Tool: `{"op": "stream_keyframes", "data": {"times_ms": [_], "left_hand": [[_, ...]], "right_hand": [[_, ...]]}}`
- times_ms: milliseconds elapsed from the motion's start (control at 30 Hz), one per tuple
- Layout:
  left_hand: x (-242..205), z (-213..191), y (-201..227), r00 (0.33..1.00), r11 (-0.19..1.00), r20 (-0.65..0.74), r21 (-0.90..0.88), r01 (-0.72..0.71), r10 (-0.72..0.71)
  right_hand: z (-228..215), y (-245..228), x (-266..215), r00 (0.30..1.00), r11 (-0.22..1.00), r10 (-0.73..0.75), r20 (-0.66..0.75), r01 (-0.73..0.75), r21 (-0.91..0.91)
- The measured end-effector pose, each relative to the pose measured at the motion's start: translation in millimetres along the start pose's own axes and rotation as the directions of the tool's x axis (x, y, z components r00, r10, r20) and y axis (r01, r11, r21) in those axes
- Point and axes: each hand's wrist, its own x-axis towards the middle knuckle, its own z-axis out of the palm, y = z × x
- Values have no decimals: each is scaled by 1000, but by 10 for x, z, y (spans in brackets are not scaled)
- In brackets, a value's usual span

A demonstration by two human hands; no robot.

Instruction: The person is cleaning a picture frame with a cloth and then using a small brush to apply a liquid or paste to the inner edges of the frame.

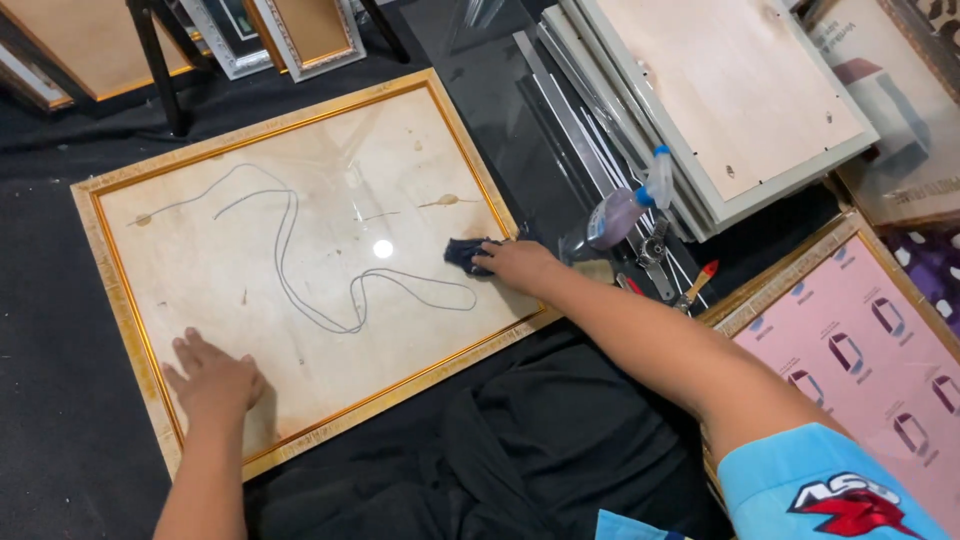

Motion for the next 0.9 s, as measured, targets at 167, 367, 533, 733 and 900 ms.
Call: {"op": "stream_keyframes", "data": {"times_ms": [167, 367, 533, 733, 900], "left_hand": [[-198, -313, 1289, 995, 983, 49, 154, -97, 91], [-938, -1046, 2241, 831, 832, 203, 104, -544, 518], [-1264, -1032, 2150, 804, 830, 252, 7, -558, 539], [-1441, -878, 1735, 807, 843, 261, -55, -535, 530], [-1264, -830, 1480, 839, 860, 195, -175, -479, 508]], "right_hand": [[51, -33, 250, 973, 885, 228, -25, -197, 421], [-349, 517, -207, 847, 622, 501, -176, -210, 755], [28, 737, -641, 851, 739, 518, 82, -494, 459], [763, 686, -985, 798, 774, 482, 362, -582, 252], [1168, 865, -1100, 804, 731, 470, 365, -586, 349]]}}
